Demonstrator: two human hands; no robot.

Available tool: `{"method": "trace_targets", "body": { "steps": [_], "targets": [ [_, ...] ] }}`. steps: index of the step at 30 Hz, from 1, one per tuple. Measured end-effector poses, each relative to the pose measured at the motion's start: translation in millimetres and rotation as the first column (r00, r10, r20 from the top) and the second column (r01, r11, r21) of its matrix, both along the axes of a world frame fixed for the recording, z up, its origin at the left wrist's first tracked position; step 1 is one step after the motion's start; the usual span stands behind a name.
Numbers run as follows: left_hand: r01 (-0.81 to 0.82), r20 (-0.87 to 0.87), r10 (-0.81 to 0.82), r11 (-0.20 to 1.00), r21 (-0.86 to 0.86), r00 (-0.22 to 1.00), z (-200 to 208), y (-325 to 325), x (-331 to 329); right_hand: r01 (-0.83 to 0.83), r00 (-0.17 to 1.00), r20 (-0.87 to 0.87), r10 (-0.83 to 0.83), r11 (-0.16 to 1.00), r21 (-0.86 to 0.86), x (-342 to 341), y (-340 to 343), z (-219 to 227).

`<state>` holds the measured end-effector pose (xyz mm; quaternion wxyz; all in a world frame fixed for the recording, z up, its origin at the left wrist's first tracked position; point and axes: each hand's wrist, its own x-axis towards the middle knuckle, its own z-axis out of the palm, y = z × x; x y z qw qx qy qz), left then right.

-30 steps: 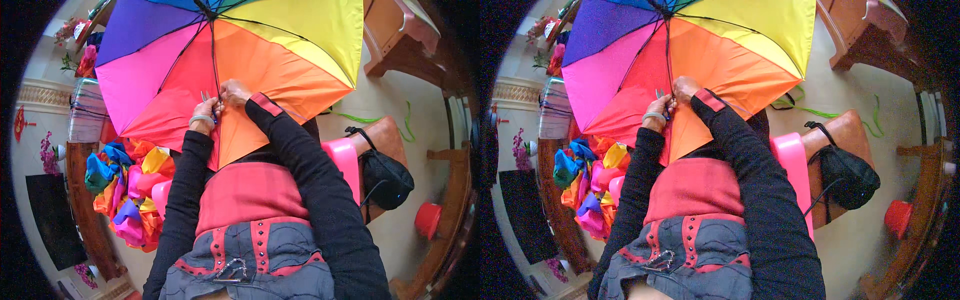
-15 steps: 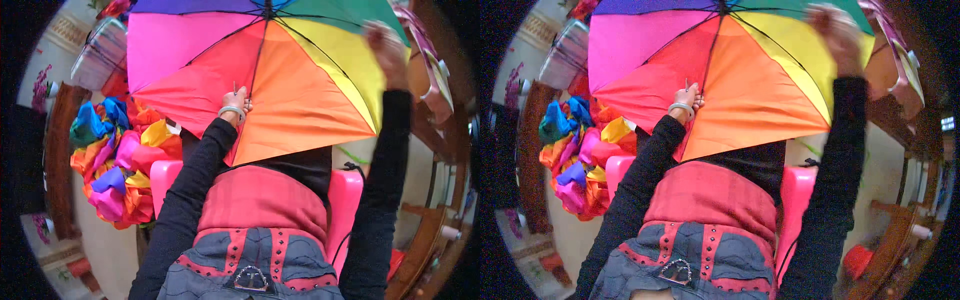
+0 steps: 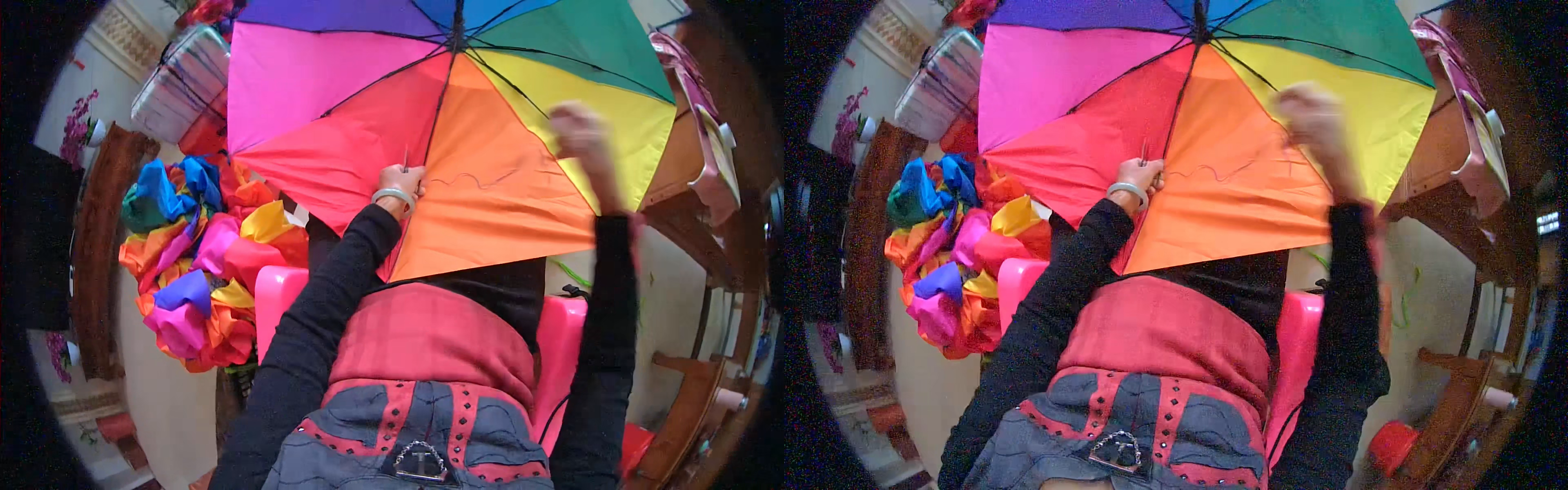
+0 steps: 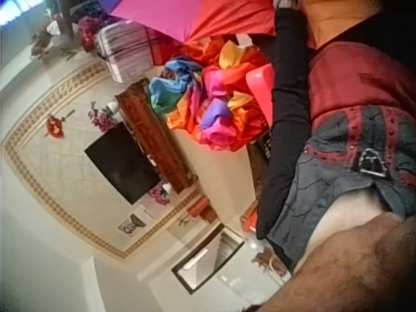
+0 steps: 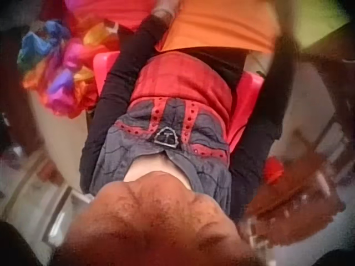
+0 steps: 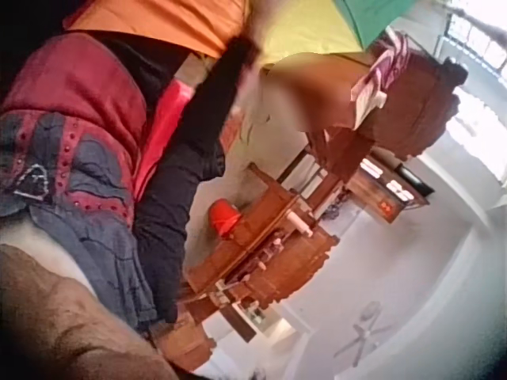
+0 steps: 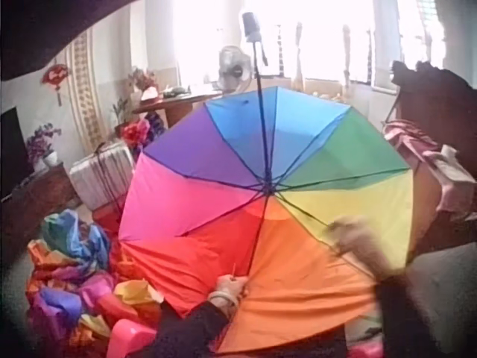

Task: Repairing a colorful umbrella by sewing or securing the canopy fabric to the metal ribs.

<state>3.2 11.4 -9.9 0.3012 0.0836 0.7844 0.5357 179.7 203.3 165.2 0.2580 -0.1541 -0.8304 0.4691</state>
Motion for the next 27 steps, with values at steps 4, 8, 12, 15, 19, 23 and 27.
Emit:
{"method": "trace_targets", "body": {
  "steps": [4,8,12,15,19,23,27],
  "targets": [
    [-0.062,0.307,0.027,0.992,0.106,0.951,9.8,1.9,-4.2,-0.204,0.974,0.168,0.153,0.916,0.345,-83.8,-30.4,-134.7],
    [-0.105,0.346,0.056,0.986,0.126,0.937,14.8,-2.1,-3.4,-0.053,0.946,0.308,-0.096,0.895,0.442,-113.6,-71.0,-168.8],
    [-0.106,0.345,0.058,0.987,0.124,0.937,10.2,-3.4,-6.4,0.042,0.879,0.383,-0.283,0.848,0.529,-114.0,-91.1,-170.5],
    [-0.103,0.342,0.046,0.983,0.151,0.939,9.0,-3.6,-7.8,-0.025,0.862,0.443,-0.249,0.85,0.526,-111.6,-94.4,-165.0],
    [-0.061,0.348,0.008,0.988,0.142,0.937,8.6,-2.1,-7.8,-0.068,0.867,0.448,-0.218,0.84,0.539,-104.5,-95.9,-161.4],
    [-0.12,0.347,0.062,0.982,0.148,0.936,5.1,-1.7,-7.5,-0.103,0.881,0.448,-0.154,0.861,0.498,-103.7,-97.0,-164.7],
    [-0.149,0.383,0.07,0.973,0.178,0.921,8.4,-1.6,-6.1,-0.119,0.908,0.406,-0.107,0.862,0.493,-108.7,-94.6,-178.4]
  ]
}}
